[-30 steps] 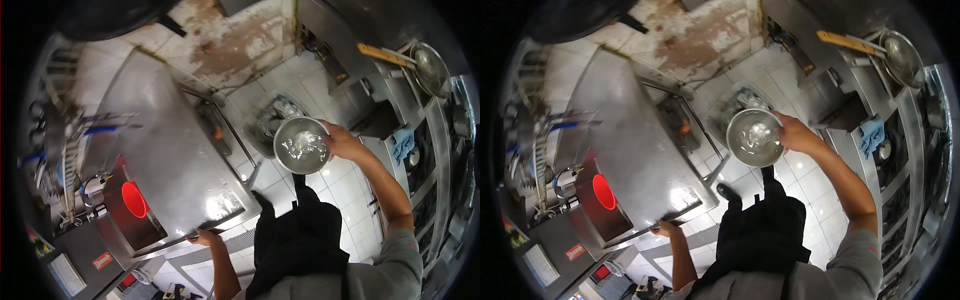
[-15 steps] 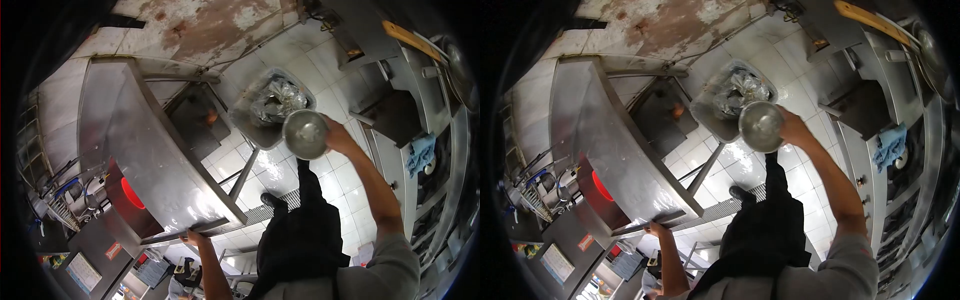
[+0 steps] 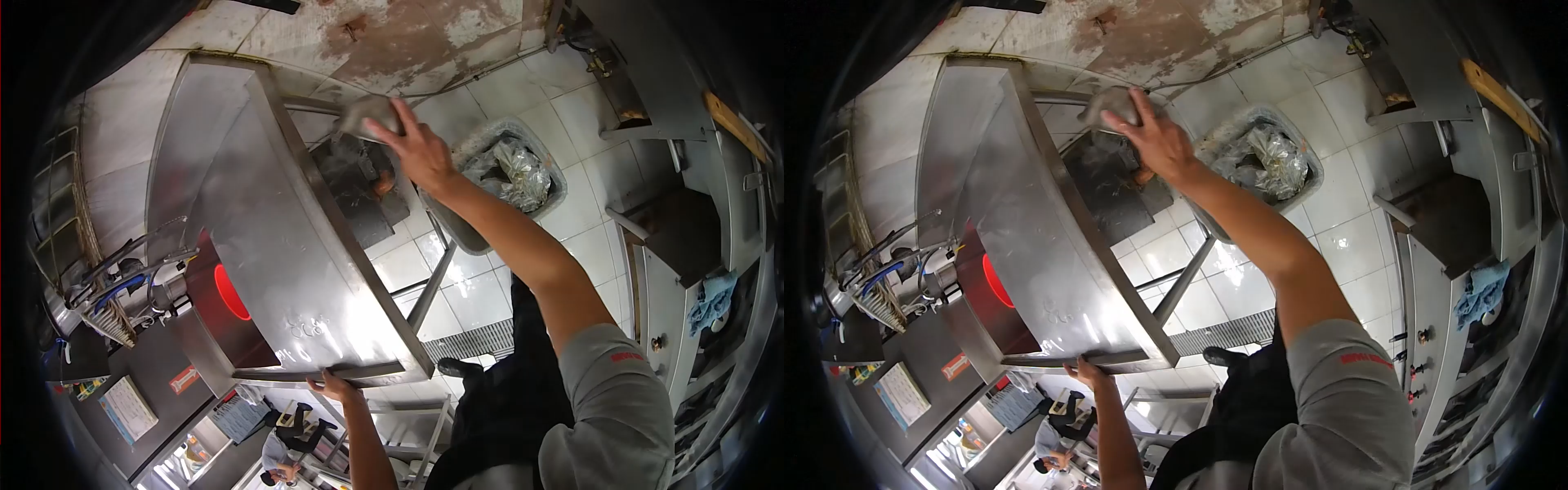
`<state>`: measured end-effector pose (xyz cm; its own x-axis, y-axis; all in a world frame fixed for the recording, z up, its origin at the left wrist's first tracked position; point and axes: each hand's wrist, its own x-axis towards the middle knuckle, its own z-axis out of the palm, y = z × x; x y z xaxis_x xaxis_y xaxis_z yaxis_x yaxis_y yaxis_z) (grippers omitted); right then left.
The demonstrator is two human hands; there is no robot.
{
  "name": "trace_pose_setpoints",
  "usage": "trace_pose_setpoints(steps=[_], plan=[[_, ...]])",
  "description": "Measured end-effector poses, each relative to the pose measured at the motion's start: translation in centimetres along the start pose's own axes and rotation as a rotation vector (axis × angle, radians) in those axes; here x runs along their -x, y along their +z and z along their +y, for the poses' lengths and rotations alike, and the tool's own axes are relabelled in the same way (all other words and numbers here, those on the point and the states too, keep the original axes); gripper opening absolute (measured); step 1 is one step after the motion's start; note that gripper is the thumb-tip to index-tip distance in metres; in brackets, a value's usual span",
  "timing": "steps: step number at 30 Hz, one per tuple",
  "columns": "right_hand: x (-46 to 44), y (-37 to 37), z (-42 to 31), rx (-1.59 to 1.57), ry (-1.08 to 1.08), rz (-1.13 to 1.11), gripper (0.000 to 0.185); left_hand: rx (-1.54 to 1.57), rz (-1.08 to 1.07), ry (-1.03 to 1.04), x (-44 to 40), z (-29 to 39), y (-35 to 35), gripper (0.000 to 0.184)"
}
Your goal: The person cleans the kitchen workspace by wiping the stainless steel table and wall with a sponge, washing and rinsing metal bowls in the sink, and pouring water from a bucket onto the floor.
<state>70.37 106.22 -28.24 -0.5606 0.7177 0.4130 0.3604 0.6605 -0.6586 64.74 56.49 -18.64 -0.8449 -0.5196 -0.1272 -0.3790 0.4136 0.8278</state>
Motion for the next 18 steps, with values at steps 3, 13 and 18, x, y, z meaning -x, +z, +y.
trace_pose_setpoints(steps=[3, 13, 18], plan=[[3.4, -2.8, 3.0, 0.052, 0.074, -0.001, 0.065, 0.040, -0.004, -0.026, 1.6, 1.2, 1.1, 0.059], [24.8, -16.4, 6.1, -0.528, 1.056, 0.104, 0.059, 0.088, -0.028, 0.061, 0.7, -0.1, 0.5, 0.061], [25.7, -17.8, 4.0, -0.717, 1.339, 0.258, 0.052, 0.079, 0.002, 0.190, -0.2, -2.0, 0.4, 0.056]])
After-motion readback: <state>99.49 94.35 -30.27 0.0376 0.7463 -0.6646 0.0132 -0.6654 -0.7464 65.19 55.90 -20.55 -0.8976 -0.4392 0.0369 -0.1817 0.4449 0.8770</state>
